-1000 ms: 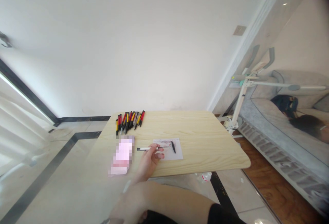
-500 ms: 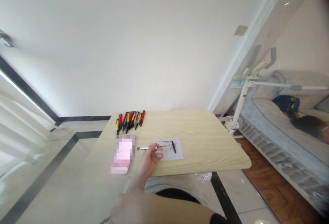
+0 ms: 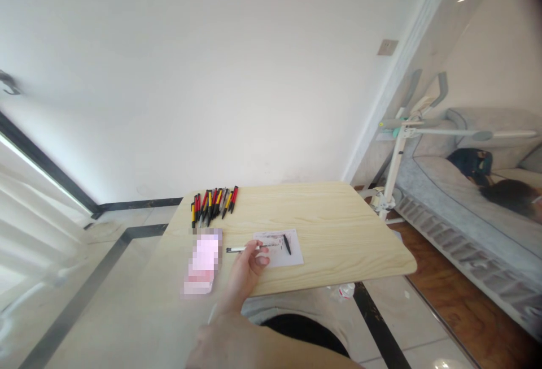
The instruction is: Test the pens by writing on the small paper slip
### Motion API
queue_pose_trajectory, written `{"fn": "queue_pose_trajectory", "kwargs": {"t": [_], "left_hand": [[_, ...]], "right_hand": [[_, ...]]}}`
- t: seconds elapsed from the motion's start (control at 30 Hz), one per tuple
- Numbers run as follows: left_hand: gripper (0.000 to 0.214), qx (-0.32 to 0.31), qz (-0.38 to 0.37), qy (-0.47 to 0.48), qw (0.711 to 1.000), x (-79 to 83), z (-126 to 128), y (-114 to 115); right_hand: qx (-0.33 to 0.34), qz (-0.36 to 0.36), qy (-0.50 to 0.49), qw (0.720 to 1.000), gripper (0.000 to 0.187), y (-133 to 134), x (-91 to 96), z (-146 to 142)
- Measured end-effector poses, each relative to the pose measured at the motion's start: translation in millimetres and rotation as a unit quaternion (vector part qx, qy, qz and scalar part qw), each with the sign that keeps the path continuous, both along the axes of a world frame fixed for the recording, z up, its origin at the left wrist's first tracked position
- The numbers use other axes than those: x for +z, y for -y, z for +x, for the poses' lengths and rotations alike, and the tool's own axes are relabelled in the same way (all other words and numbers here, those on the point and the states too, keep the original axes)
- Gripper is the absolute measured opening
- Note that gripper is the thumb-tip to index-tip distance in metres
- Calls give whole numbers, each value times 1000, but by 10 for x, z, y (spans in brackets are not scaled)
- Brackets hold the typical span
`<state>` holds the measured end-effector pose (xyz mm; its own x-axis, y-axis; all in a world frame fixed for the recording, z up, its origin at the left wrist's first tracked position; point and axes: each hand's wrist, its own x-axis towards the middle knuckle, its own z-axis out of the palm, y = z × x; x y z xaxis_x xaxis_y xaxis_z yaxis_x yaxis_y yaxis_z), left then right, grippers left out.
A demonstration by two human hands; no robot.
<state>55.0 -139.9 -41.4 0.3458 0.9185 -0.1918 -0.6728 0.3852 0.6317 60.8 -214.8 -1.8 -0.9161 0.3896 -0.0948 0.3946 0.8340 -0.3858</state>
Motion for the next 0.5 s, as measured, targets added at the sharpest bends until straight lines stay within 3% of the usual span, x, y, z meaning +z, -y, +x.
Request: {"fn": "queue_pose_trajectory", "kwargs": {"t": [0.5], "left_hand": [[18,5,3,-52,999,82,35,27]], "right_hand": [[-15,-40,-107,993,10,66,214,350]]}}
